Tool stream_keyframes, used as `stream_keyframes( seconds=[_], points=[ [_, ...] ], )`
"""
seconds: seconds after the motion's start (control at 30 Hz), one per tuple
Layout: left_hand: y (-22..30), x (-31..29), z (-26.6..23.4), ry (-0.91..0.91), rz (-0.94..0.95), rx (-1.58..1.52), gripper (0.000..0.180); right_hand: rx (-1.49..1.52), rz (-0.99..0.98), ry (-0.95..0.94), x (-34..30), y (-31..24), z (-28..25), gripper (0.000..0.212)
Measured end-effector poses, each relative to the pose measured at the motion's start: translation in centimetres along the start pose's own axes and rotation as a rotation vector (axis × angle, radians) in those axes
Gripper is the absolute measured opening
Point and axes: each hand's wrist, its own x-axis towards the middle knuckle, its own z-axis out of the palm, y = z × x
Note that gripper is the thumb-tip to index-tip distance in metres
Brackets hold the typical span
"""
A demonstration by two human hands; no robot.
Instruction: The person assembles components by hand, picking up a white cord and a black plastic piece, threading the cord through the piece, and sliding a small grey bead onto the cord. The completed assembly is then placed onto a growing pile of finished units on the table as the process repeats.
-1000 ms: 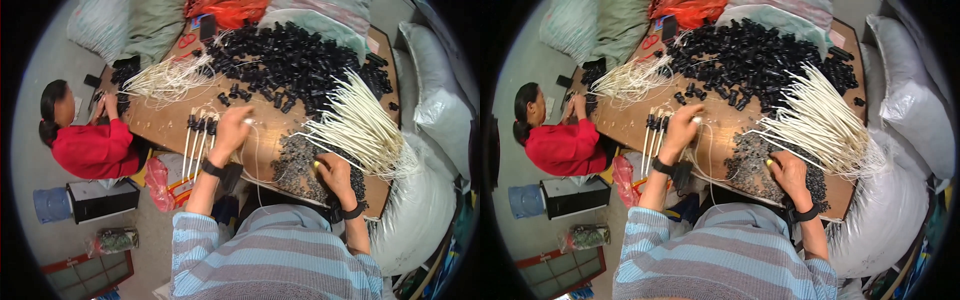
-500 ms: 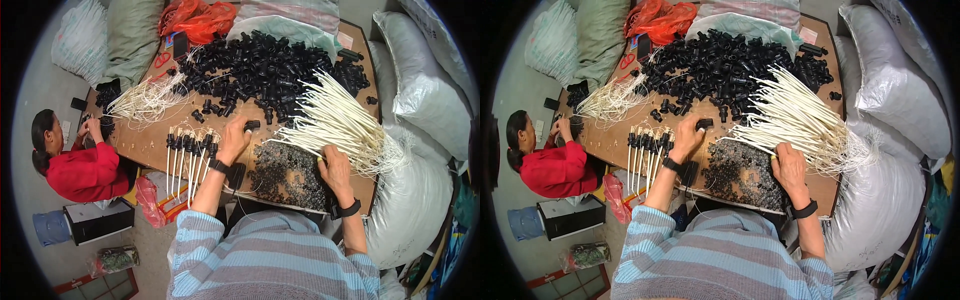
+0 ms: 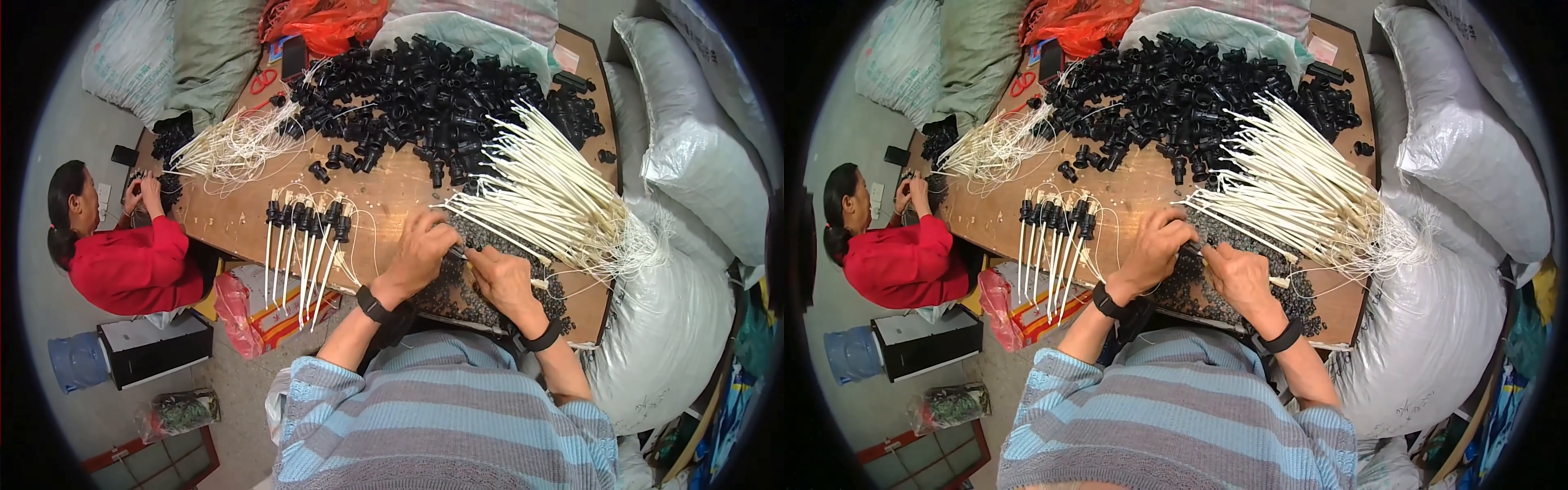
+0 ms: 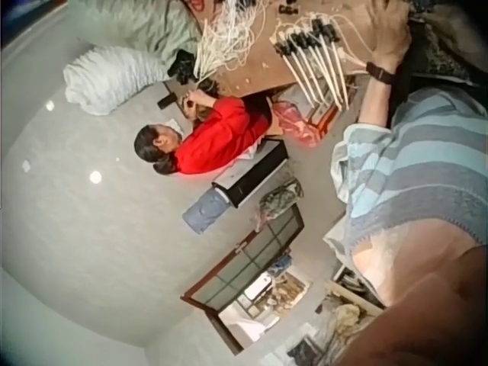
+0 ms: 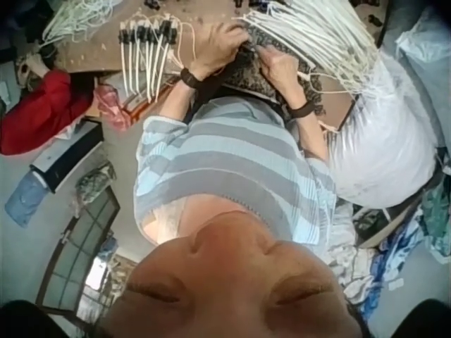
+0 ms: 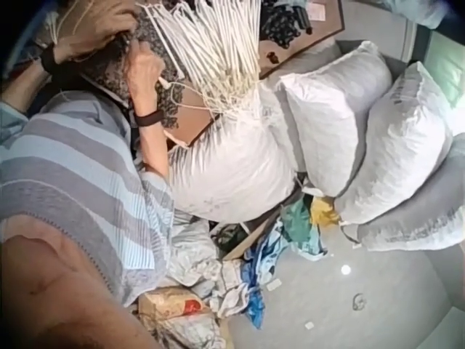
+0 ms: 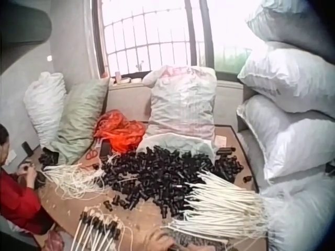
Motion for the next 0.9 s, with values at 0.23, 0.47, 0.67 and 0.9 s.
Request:
stream_keyframes(
  seconds=[0.23,0.47,0.67,0.9],
  points=[
    [1.5,-0.5,-1.9,0.013,-0.123,-0.012,0.025,-0.042,0.219,0.153,0.4,1.5,-4.5,0.037],
    [4.0,-1.0,-2.0,0.079,-0.059,-0.166,0.03,0.309,0.347,-0.043,1.0,0.2,-3.5,0.041],
    [-1.6,-4.6,-1.2,0.131,-0.869,-0.552,0.021,1.63,0.294,0.046,-0.7,3.0,-6.2,0.013],
    [0.9,-2.9,0.9,0.23,-0.736,-0.958,0.017,0.497,0.105,0.026,0.4,-0.2,-2.5,0.024]
  ],
)
